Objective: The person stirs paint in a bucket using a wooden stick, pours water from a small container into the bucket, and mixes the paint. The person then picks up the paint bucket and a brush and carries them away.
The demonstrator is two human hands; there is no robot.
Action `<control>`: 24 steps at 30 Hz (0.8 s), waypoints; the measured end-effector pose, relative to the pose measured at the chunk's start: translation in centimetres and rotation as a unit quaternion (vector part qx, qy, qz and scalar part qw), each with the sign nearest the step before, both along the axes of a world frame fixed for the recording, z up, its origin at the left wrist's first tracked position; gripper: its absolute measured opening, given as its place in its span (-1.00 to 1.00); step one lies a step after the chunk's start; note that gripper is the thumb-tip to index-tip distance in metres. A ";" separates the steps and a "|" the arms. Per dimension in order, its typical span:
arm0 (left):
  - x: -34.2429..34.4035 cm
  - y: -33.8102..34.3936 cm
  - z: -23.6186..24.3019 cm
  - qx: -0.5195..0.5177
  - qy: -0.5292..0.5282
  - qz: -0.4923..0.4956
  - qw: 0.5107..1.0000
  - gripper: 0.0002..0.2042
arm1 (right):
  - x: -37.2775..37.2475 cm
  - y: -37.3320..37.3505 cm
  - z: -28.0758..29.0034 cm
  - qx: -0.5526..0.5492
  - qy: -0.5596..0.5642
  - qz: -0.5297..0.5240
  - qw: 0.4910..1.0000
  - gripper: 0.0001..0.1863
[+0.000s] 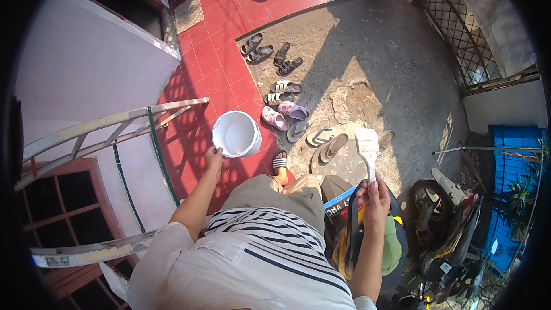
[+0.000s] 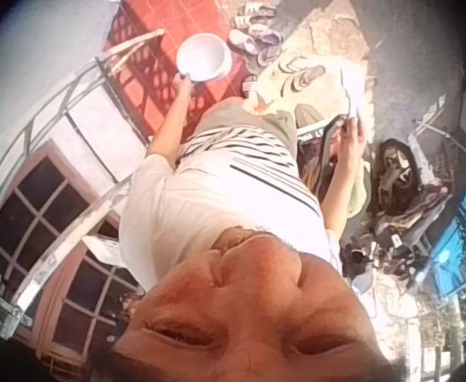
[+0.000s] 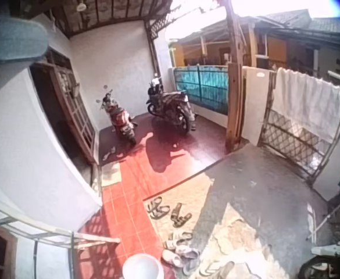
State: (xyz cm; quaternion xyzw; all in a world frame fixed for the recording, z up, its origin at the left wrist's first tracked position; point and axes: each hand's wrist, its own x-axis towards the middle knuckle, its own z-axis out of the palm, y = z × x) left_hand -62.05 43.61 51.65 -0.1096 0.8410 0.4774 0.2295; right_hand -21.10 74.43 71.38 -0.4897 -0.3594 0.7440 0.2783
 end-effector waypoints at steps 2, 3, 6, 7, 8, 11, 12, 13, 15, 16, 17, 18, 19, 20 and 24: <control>-2.5 1.1 0.1 0.006 0.010 0.013 1.000 -0.89 | -1.0 2.5 -0.6 0.023 -0.010 -0.006 1.000 -0.50; -3.6 1.8 0.0 0.013 0.016 0.020 1.000 -0.88 | -1.4 3.9 -0.9 0.034 -0.011 -0.012 0.999 -0.51; -6.9 4.3 -0.7 0.057 0.012 0.064 0.996 -0.88 | -2.4 8.0 -1.7 0.045 -0.015 -0.045 0.998 -0.53; -7.7 4.5 -0.7 0.054 0.017 0.080 0.995 -0.88 | -3.2 9.9 -3.0 0.050 -0.006 -0.031 0.998 -0.53; -8.3 4.7 -0.8 0.052 0.013 0.102 0.993 -0.88 | -3.9 12.0 -4.0 0.056 -0.005 -0.020 0.998 -0.54; -10.6 6.9 -1.3 0.048 0.020 0.149 0.987 -0.88 | -5.5 18.3 -6.6 0.058 -0.008 -0.016 0.998 -0.54; -11.3 7.8 -1.8 0.040 0.023 0.164 0.985 -0.87 | -6.4 20.6 -7.5 0.056 -0.008 -0.011 0.998 -0.54; -11.9 8.6 -2.5 0.043 0.029 0.179 0.982 -0.87 | -7.4 23.1 -8.3 0.053 -0.009 -0.009 0.999 -0.54; -12.9 10.2 -4.1 0.022 0.046 0.207 0.977 -0.86 | -9.5 28.6 -10.5 0.062 -0.002 0.036 0.997 -0.54; -13.3 11.8 -4.3 0.035 0.046 0.228 0.972 -0.86 | -11.1 31.3 -11.2 0.058 -0.010 0.047 0.997 -0.54; -13.6 13.4 -4.5 0.055 0.056 0.272 0.959 -0.86 | -12.6 33.8 -12.0 0.056 -0.020 0.057 0.997 -0.54; -14.2 13.7 -4.9 0.037 0.050 0.266 0.962 -0.84 | -14.5 36.7 -12.7 0.045 -0.025 0.072 0.996 -0.55; -14.4 14.0 -5.4 0.019 0.039 0.257 0.965 -0.81 | -16.1 39.5 -13.2 0.032 -0.019 0.077 0.996 -0.54; -13.8 15.0 -5.5 0.018 0.030 0.270 0.962 -0.81 | -17.2 42.3 -13.4 0.032 -0.020 0.096 0.995 -0.54; -14.8 21.4 -4.8 0.030 0.069 0.343 0.936 -0.82 | -24.2 52.8 -12.8 0.017 -0.006 0.174 0.985 -0.55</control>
